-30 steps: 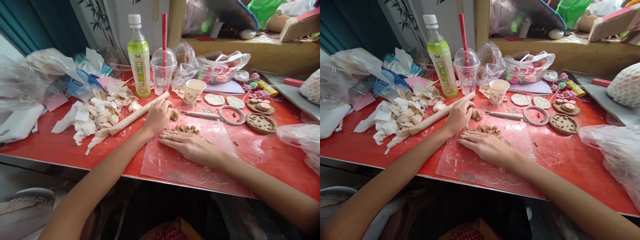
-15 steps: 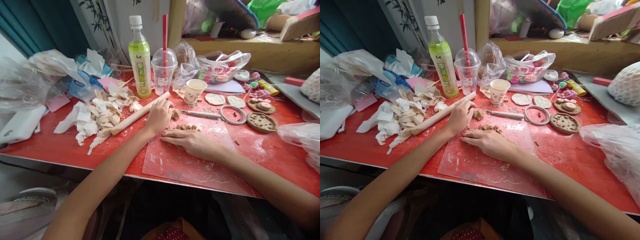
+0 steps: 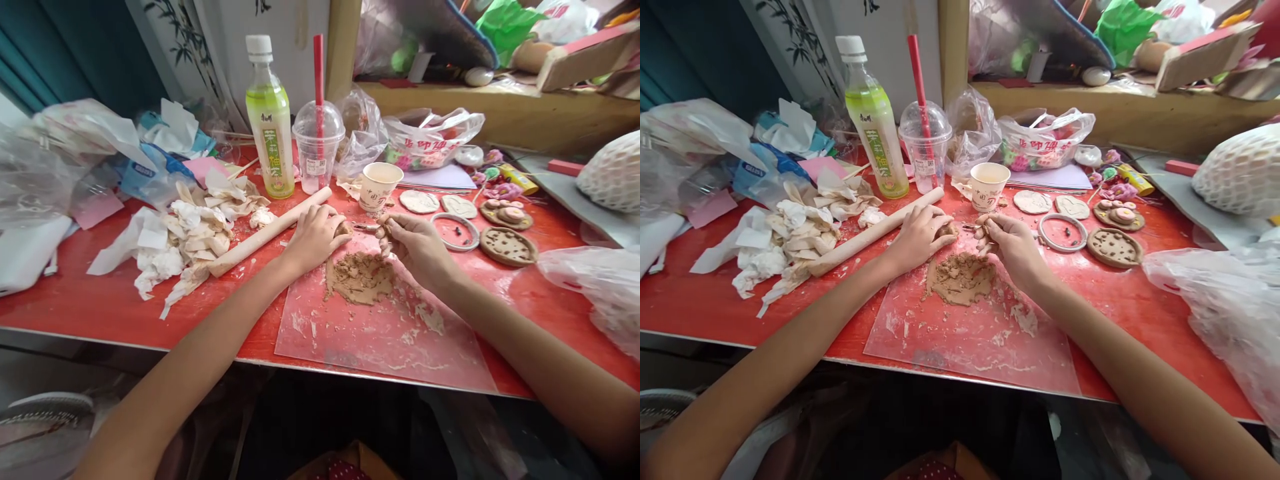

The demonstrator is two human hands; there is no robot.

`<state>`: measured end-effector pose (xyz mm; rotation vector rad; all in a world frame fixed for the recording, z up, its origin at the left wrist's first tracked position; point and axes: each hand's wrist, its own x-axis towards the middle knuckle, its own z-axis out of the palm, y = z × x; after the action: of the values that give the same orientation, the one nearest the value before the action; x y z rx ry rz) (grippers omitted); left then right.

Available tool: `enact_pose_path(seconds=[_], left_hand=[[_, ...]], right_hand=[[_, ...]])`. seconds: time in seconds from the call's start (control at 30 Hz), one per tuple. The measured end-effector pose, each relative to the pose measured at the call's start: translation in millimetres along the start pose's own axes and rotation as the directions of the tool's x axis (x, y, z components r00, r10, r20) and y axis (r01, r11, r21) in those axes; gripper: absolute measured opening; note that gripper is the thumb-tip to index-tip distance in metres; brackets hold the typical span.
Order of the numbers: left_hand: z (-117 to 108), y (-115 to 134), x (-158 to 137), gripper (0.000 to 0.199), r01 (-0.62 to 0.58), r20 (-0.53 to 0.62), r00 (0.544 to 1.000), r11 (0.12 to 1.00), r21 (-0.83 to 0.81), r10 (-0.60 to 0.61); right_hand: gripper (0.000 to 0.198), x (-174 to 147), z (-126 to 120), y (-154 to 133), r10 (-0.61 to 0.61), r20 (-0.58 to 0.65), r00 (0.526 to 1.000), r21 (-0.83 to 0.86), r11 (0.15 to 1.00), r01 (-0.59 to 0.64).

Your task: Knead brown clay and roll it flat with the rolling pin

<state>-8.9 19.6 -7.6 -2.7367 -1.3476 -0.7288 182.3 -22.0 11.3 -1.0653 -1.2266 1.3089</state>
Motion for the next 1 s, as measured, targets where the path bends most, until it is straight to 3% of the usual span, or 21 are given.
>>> enact_pose_path(seconds=[0.17, 0.3, 0.43, 0.6, 0.73, 0.83, 0.93, 1.0], left_hand=[[-3, 1, -1, 0.026, -0.018, -0.018, 1.0, 0.999, -0.036, 0.017], [-11, 7, -2, 0.026, -0.043, -0.169, 0.986, 0.987, -0.153, 0.016], [-19, 15, -2, 0.027, -0.069, -0.307, 0.951, 0.954, -0.292, -0.025], [-18, 21, -3, 0.027, -0.199, -0.327, 0.94, 0.936, -0.292, 0.098], [-17, 23, -3, 0.025, -0.085, -0.24, 0.971, 0.905, -0.416, -0.019], [-15, 22, 0, 0.025, 0.068, -0.074, 0.985, 0.753, -0.654, -0.154], [-13, 22, 3, 0.037, 0.209, 0.155, 0.976, 0.443, -0.871, -0.156], [-12, 25, 4, 0.044, 0.281, 0.258, 0.959, 0.272, -0.92, -0.119]], right_hand=[[0.019, -1, 2, -1, 0.004, 0.024, 1.0, 0.097, 0.995, -0.006], [0.036, 0, 3, -3, -0.026, 0.131, 0.991, 0.066, 0.998, 0.018], [0.047, -4, 8, -7, 0.005, 0.162, 0.987, 0.079, 0.997, -0.018], [0.028, -14, 16, -9, 0.065, 0.13, 0.989, 0.229, 0.969, -0.093], [0.021, -14, 13, -7, 0.007, -0.026, 1.0, 0.134, 0.991, -0.003], [0.022, -13, 10, -8, -0.193, -0.09, 0.977, -0.045, 0.981, 0.19], [0.019, -14, 11, -11, -0.368, -0.021, 0.93, -0.218, 0.909, 0.355], [0.018, -16, 13, -12, -0.41, 0.067, 0.91, -0.283, 0.867, 0.411]])
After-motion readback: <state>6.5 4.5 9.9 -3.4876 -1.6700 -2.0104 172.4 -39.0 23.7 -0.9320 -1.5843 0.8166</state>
